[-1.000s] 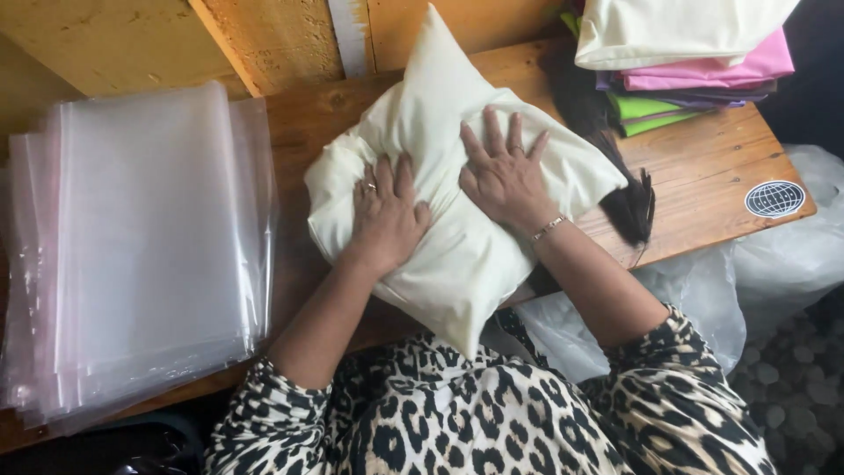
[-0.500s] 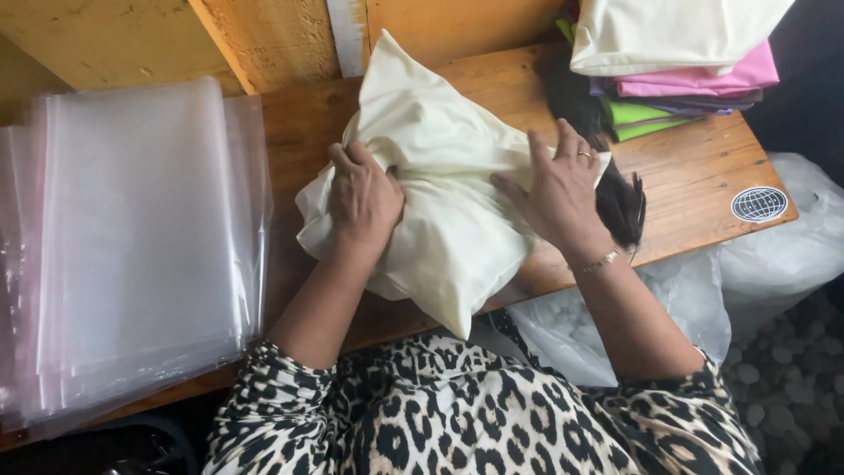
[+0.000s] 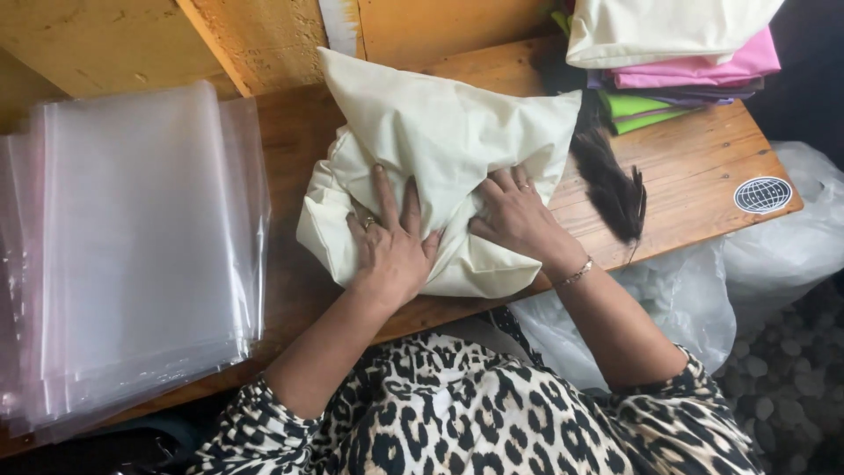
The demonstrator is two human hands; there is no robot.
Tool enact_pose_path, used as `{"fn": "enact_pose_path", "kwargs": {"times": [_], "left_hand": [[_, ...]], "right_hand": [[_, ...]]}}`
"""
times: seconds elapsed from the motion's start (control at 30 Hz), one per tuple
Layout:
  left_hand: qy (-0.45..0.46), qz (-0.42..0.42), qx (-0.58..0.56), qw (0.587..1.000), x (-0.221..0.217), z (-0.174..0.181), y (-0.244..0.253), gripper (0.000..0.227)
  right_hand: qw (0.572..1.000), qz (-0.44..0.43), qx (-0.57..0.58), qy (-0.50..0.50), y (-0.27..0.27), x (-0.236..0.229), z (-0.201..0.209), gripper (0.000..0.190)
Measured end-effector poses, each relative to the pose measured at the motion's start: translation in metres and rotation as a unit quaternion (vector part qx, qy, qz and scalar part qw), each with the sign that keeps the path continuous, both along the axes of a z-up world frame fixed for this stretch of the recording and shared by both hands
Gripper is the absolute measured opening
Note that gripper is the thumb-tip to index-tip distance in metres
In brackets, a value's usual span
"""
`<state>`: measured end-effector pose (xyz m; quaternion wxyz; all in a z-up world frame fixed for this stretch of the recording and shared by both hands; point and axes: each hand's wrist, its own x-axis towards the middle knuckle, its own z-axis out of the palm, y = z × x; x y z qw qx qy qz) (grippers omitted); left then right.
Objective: The person smooths a white cushion on a wooden table, then uses a dark feather duster to wipe the cushion surface repeatedly. The person adjusts the cushion and continues dusting across different areas.
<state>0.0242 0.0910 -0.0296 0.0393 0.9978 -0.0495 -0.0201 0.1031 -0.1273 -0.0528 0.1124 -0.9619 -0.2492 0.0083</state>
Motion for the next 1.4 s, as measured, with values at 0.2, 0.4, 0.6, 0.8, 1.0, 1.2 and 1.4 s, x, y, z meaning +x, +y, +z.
{"fn": "enact_pose_path", "kwargs": {"times": [0.2, 0.4, 0.6, 0.8, 1.0, 1.2, 1.4], "left_hand": [[-0.216, -0.075, -0.179, 0.957, 0.024, -0.012, 0.014, 0.069], [-0.079, 0.081, -0.152, 0.982, 0.059, -0.001, 0.036, 0.122], [-0.097, -0.037, -0.254, 0.962, 0.067, -0.066, -0.02, 0.065], [-0.129, -0.015, -0.319, 0.939, 0.096, -0.052, 0.036, 0.043], [-0.009, 0.099, -0.073, 0.992, 0.066, 0.022, 0.036, 0.085], [-0.065, -0.085, -0.297, 0.949, 0.047, 0.013, -0.008, 0.079], [-0.246, -0.037, -0.19, 0.95, 0.083, -0.058, 0.01, 0.046]], "right_hand": [[0.985, 0.156, 0.067, 0.002, 0.054, -0.051, 0.034, 0.11], [0.997, 0.046, -0.059, 0.025, -0.001, -0.029, 0.037, 0.096], [0.991, -0.012, -0.131, 0.019, 0.035, 0.007, 0.015, 0.082], [0.984, 0.165, -0.048, -0.04, 0.032, -0.036, -0.019, 0.043], [0.984, 0.127, -0.009, -0.124, -0.028, -0.009, 0.032, 0.057], [0.998, 0.036, 0.041, 0.03, 0.001, 0.018, 0.013, 0.104], [0.978, 0.091, 0.186, -0.02, 0.015, 0.038, -0.048, 0.053]]}}
